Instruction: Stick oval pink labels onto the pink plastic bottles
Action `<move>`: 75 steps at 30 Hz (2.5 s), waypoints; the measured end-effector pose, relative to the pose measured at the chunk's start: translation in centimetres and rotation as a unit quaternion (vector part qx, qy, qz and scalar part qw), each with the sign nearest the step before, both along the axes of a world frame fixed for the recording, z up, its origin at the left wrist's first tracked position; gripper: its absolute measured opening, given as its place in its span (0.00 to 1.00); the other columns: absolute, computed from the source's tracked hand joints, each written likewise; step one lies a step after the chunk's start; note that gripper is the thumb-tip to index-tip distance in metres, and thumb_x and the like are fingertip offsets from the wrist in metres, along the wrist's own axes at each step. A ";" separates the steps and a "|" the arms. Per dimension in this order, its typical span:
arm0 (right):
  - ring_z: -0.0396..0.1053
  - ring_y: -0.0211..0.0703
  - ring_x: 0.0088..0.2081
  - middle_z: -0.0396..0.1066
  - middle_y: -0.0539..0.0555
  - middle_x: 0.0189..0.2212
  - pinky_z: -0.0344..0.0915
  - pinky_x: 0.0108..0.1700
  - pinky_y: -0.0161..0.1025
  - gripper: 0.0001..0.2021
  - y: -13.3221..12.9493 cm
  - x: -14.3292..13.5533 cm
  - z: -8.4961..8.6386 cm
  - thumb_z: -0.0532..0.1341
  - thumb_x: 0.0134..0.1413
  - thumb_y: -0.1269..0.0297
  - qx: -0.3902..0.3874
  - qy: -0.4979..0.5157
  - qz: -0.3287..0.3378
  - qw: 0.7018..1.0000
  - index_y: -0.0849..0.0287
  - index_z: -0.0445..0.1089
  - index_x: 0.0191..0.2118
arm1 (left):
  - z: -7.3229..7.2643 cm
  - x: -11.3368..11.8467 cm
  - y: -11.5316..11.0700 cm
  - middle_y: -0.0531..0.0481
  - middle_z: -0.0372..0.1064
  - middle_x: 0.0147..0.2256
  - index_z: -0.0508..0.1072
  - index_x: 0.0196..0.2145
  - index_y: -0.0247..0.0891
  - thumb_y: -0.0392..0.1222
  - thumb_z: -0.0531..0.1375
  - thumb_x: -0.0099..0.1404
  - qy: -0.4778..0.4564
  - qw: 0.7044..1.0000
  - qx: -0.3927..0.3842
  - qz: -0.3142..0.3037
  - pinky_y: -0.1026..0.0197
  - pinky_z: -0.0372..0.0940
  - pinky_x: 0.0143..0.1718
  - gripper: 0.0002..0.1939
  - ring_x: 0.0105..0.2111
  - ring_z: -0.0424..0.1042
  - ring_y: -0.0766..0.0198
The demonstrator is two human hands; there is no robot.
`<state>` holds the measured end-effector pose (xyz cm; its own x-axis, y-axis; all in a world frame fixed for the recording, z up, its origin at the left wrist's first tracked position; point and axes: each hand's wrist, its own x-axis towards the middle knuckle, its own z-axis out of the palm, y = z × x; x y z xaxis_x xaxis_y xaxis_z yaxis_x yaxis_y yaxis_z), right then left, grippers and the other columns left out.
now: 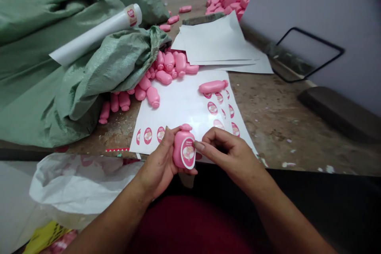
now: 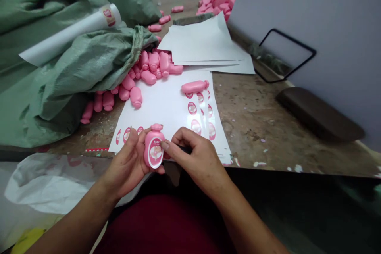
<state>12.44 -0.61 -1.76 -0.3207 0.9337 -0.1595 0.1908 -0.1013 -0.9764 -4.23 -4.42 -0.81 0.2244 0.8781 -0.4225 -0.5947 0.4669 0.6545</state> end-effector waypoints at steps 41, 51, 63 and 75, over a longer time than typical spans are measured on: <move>0.62 0.38 0.27 0.64 0.44 0.25 0.59 0.31 0.37 0.14 0.7 -1.0 -0.6 0.67 0.51 0.55 0.060 -0.011 -0.039 0.997 0.53 0.65 0.37 | 0.2 0.2 -1.0 0.50 0.71 0.47 0.62 0.60 0.46 0.28 0.69 0.56 0.056 0.997 -0.020 -0.049 0.65 0.73 0.40 0.38 0.41 0.76 0.65; 0.62 0.39 0.29 0.64 0.46 0.26 0.58 0.32 0.37 0.08 0.5 -0.1 -1.2 0.63 0.57 0.56 0.115 -0.029 -0.063 0.991 0.54 0.67 0.35 | -0.5 -1.0 -0.4 0.38 0.78 0.42 0.64 0.58 0.37 0.56 0.48 0.75 -0.058 0.996 -0.064 -0.015 0.56 0.75 0.38 0.24 0.38 0.81 0.55; 0.71 0.43 0.31 0.77 0.51 0.31 0.62 0.37 0.41 0.07 -1.4 -0.5 0.6 0.56 0.63 0.62 0.229 -0.149 0.016 0.962 0.54 0.71 0.38 | -0.4 -0.5 -0.9 0.49 0.74 0.39 0.72 0.53 0.42 0.46 0.61 0.70 -0.020 0.998 -0.026 0.045 0.66 0.71 0.32 0.15 0.36 0.77 0.64; 0.72 0.42 0.32 0.77 0.51 0.31 0.64 0.38 0.40 0.07 -0.8 -0.4 0.3 0.57 0.64 0.62 0.217 -0.128 0.029 0.967 0.54 0.71 0.37 | -0.3 -0.5 -0.8 0.48 0.73 0.39 0.74 0.52 0.41 0.46 0.61 0.70 0.010 0.999 -0.018 0.030 0.66 0.68 0.32 0.15 0.35 0.75 0.65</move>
